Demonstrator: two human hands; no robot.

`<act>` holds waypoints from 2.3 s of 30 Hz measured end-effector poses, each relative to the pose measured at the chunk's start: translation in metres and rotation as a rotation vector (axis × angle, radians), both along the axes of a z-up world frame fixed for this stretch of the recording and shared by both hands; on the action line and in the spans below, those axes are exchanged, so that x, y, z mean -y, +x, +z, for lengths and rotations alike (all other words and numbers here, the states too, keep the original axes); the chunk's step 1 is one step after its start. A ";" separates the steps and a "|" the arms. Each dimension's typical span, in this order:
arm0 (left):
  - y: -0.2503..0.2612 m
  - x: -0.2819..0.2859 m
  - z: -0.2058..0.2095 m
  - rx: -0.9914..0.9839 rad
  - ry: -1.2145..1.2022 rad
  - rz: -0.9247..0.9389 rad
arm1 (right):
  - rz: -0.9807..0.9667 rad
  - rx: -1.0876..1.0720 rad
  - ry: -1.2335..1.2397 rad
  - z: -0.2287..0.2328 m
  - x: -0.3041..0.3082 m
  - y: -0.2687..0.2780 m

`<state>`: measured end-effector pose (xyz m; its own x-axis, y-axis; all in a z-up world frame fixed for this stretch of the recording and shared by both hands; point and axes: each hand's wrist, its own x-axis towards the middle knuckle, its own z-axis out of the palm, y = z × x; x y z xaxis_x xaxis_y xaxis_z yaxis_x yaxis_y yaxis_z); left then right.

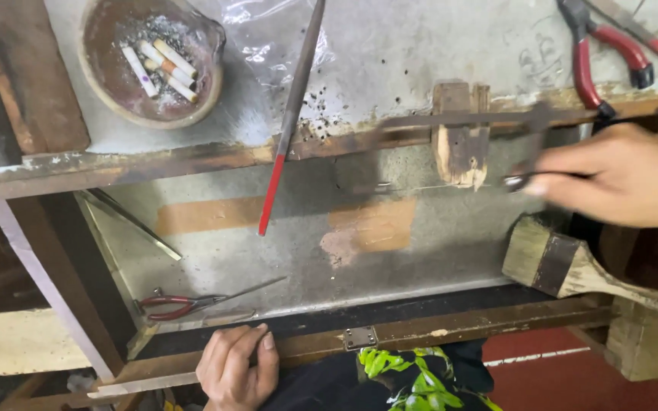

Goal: Using a jeweler's saw to cut a small piece of metal on a workbench bench pin.

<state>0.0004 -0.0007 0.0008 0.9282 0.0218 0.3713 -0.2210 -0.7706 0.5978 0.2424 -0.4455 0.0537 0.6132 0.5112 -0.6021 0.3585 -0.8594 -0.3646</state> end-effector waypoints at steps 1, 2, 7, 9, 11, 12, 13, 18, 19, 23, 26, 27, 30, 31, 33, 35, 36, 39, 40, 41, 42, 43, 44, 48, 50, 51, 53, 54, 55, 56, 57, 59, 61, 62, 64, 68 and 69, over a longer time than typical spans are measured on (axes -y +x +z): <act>0.000 -0.003 0.000 0.000 -0.003 -0.023 | -0.056 0.031 0.034 -0.003 0.015 -0.006; -0.001 -0.002 0.001 0.001 -0.006 -0.031 | -0.097 0.063 0.068 -0.006 0.030 -0.006; 0.001 0.003 0.000 0.025 -0.004 -0.012 | 0.034 0.294 0.165 0.006 -0.008 -0.009; 0.000 0.001 0.001 0.009 -0.003 -0.006 | 0.093 0.399 0.255 0.014 -0.014 -0.013; -0.001 0.001 0.002 -0.005 0.005 -0.019 | 0.006 0.440 0.192 0.026 -0.009 -0.022; -0.002 0.001 0.001 -0.007 0.001 -0.025 | 0.002 0.439 0.187 0.028 -0.009 -0.026; -0.003 0.001 0.000 -0.001 0.001 -0.023 | -0.047 0.437 0.224 0.030 -0.008 -0.031; -0.002 -0.001 -0.002 0.019 0.011 -0.042 | 0.021 0.538 0.238 0.031 -0.004 -0.039; -0.002 -0.001 -0.001 0.012 0.014 -0.041 | 0.036 0.504 0.194 0.031 -0.001 -0.038; -0.005 0.001 -0.002 -0.025 0.008 0.005 | 0.026 0.464 0.179 0.031 0.002 -0.037; -0.004 0.001 -0.004 0.003 0.003 -0.008 | 0.071 0.495 0.133 0.030 0.002 -0.034; -0.005 0.001 -0.004 0.003 0.004 -0.009 | 0.070 0.495 0.133 0.031 0.002 -0.033; -0.006 0.000 -0.004 -0.015 0.009 -0.005 | 0.132 0.492 0.214 0.031 0.002 -0.032; -0.006 0.000 -0.005 -0.024 0.007 0.001 | 0.139 0.528 0.240 0.028 0.003 -0.035; -0.007 0.000 -0.004 -0.036 0.005 0.013 | 0.153 0.561 0.269 0.018 0.005 -0.038; -0.004 0.001 -0.004 -0.001 -0.001 -0.004 | 0.111 0.707 0.356 0.004 0.009 -0.045; -0.003 0.002 -0.004 0.000 -0.002 -0.005 | 0.111 0.709 0.354 0.005 0.006 -0.050; -0.002 0.002 -0.003 -0.019 0.009 -0.021 | 0.083 0.733 0.358 0.006 -0.002 -0.057; -0.003 0.001 -0.004 -0.019 0.005 -0.024 | 0.093 0.752 0.343 0.008 -0.003 -0.056; -0.003 0.001 -0.005 -0.019 0.000 -0.028 | 0.103 0.772 0.329 0.009 -0.003 -0.055; -0.002 0.001 -0.005 -0.018 0.000 -0.028 | 0.104 0.773 0.329 0.008 -0.002 -0.056; -0.001 0.002 -0.005 -0.014 0.002 -0.023 | 0.084 0.746 0.339 0.007 -0.001 -0.057; -0.001 0.003 -0.004 -0.013 0.005 -0.020 | 0.063 0.717 0.349 0.006 0.001 -0.060; 0.000 0.004 0.000 -0.014 0.014 -0.012 | 0.065 0.601 0.429 -0.019 0.037 -0.052; -0.001 0.002 -0.002 -0.011 0.013 -0.030 | 0.057 0.580 0.261 -0.015 0.031 -0.053; -0.002 0.003 -0.002 -0.012 0.010 -0.030 | 0.058 0.578 0.258 -0.012 0.024 -0.046; -0.002 0.003 -0.005 0.033 -0.002 -0.010 | 0.167 0.664 0.345 -0.007 0.009 -0.035; -0.004 0.002 -0.005 0.037 -0.001 -0.002 | 0.175 0.666 0.348 0.001 0.000 -0.034; -0.006 0.001 -0.007 0.038 0.004 0.012 | 0.121 0.620 0.357 0.009 -0.009 -0.033; -0.008 0.000 -0.009 0.034 0.003 0.014 | 0.056 0.569 0.356 0.017 -0.016 -0.037; -0.008 0.001 -0.010 0.031 -0.003 0.010 | 0.053 0.566 0.350 0.012 -0.009 -0.037; -0.009 -0.001 -0.010 0.025 -0.019 0.009 | 0.046 0.466 0.345 -0.001 0.003 -0.033; -0.009 -0.002 -0.011 0.018 -0.016 0.009 | -0.023 0.385 0.208 0.016 0.016 -0.032; -0.011 -0.003 -0.011 0.009 -0.008 0.010 | -0.092 0.303 0.077 0.024 0.022 -0.030; -0.007 -0.002 -0.007 0.000 -0.010 0.001 | -0.194 0.291 0.200 0.025 0.040 -0.039; -0.009 -0.001 -0.009 0.013 -0.026 -0.001 | -0.114 0.273 0.019 0.037 0.021 -0.033; -0.008 0.000 -0.008 0.014 -0.024 0.003 | -0.110 0.274 0.022 0.034 0.019 -0.030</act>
